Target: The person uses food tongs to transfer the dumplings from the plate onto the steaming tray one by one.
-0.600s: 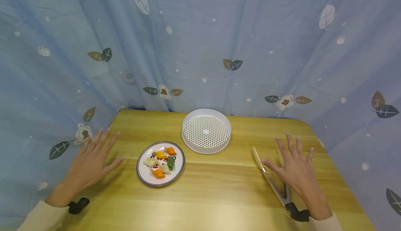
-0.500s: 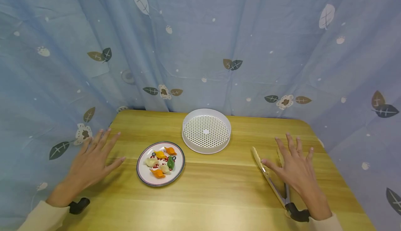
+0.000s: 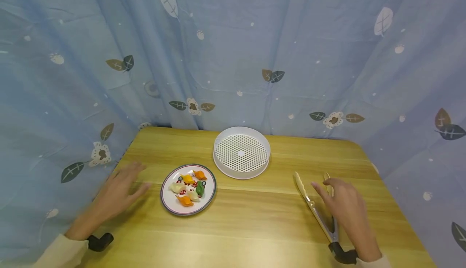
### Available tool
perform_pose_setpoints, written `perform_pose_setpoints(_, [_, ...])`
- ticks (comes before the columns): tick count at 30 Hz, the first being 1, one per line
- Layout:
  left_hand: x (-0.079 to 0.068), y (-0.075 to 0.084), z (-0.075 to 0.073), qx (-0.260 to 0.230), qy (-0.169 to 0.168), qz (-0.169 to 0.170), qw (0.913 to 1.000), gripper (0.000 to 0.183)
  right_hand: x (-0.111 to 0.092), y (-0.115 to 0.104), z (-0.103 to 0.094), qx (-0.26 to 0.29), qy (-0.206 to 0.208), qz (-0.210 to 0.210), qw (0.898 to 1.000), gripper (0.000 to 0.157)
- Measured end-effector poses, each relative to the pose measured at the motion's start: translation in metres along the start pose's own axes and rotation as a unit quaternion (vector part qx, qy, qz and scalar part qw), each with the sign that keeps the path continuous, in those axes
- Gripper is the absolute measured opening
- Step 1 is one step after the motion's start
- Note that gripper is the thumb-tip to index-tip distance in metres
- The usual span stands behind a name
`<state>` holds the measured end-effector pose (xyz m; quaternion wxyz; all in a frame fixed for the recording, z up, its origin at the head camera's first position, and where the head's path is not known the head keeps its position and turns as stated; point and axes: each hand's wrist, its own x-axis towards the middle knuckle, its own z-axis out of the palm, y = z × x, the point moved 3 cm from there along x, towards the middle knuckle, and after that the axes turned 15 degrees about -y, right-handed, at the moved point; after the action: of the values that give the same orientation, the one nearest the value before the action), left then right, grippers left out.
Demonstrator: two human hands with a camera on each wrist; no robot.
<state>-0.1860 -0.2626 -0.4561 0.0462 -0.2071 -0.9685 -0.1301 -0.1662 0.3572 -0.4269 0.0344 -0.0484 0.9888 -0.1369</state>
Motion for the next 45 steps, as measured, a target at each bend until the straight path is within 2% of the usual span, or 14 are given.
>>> perform_pose_setpoints(3, [-0.002, 0.003, 0.009, -0.058, 0.006, -0.001, 0.9983, 0.053, -0.004, 0.003, 0.007, 0.018, -0.008, 0.020, 1.000, 0.067])
perform_pose_setpoints(7, [-0.002, 0.006, 0.021, -0.130, -0.015, -0.023, 0.9911, 0.052, -0.008, 0.008, 0.018, 0.026, -0.004, 0.036, 0.999, 0.071])
perform_pose_setpoints(14, [0.004, 0.009, 0.035, -0.240, -0.063, -0.073, 0.9660, 0.064, -0.011, 0.017, 0.033, 0.035, -0.039, 0.070, 0.996, 0.099])
perform_pose_setpoints(17, [0.007, 0.010, 0.040, -0.261, -0.078, -0.091, 0.9578, 0.067, -0.012, 0.020, 0.038, 0.043, -0.051, 0.082, 0.994, 0.107])
perform_pose_setpoints(24, [0.006, 0.014, 0.053, -0.301, -0.107, -0.122, 0.9398, 0.070, -0.014, 0.020, 0.048, 0.052, -0.028, 0.087, 0.994, 0.115])
perform_pose_setpoints(32, [0.004, 0.013, 0.063, -0.338, -0.120, -0.134, 0.9239, 0.072, -0.019, 0.025, 0.062, 0.068, -0.022, 0.083, 0.994, 0.133])
perform_pose_setpoints(35, [0.006, 0.015, 0.064, -0.352, -0.120, -0.125, 0.9198, 0.070, -0.021, 0.028, 0.067, 0.082, -0.020, 0.082, 0.993, 0.132])
perform_pose_setpoints(40, [0.006, 0.017, 0.068, -0.368, -0.118, -0.116, 0.9151, 0.069, -0.021, 0.032, 0.071, 0.081, -0.020, 0.092, 0.992, 0.117])
perform_pose_setpoints(45, [0.004, 0.017, 0.072, -0.372, -0.116, -0.124, 0.9127, 0.068, -0.023, 0.035, 0.074, 0.101, -0.046, 0.120, 0.987, 0.091])
